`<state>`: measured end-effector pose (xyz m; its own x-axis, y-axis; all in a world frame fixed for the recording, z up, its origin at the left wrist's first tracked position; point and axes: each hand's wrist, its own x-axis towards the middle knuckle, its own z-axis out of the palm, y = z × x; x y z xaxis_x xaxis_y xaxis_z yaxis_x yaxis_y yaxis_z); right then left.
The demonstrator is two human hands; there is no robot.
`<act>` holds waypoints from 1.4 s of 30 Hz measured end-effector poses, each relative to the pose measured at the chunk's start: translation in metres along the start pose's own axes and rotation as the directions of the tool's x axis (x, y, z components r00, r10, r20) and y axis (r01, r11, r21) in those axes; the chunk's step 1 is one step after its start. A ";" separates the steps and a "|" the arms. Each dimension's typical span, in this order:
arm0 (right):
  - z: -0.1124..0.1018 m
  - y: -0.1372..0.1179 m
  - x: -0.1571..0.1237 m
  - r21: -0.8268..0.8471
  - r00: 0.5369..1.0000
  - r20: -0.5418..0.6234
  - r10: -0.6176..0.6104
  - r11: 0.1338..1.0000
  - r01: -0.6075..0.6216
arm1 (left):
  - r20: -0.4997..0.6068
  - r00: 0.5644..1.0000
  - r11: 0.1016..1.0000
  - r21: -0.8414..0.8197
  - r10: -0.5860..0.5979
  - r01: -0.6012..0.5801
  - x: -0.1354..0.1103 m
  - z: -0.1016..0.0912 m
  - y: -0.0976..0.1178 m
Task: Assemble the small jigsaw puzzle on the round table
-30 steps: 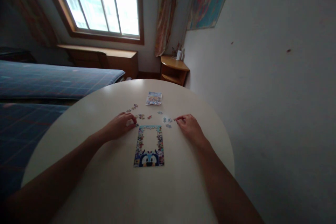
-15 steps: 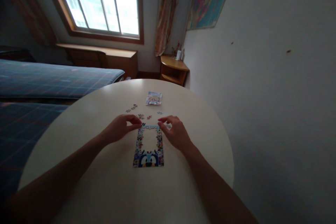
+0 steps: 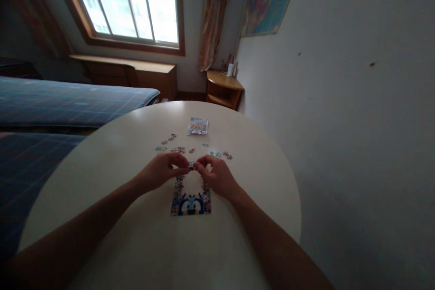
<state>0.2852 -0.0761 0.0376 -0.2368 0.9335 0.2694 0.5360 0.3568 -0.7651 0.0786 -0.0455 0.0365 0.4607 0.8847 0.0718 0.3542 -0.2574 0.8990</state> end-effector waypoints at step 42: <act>-0.009 0.001 -0.007 -0.204 0.918 0.363 -0.157 0.949 0.242 | 0.425 0.904 0.775 0.553 0.052 -0.305 -0.020 -0.008 -0.014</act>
<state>0.2946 -0.0820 0.0408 -0.5958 0.7880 0.1552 0.6160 0.5723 -0.5414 0.0582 -0.0570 0.0262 0.7807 0.6208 -0.0722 0.5845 -0.6843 0.4361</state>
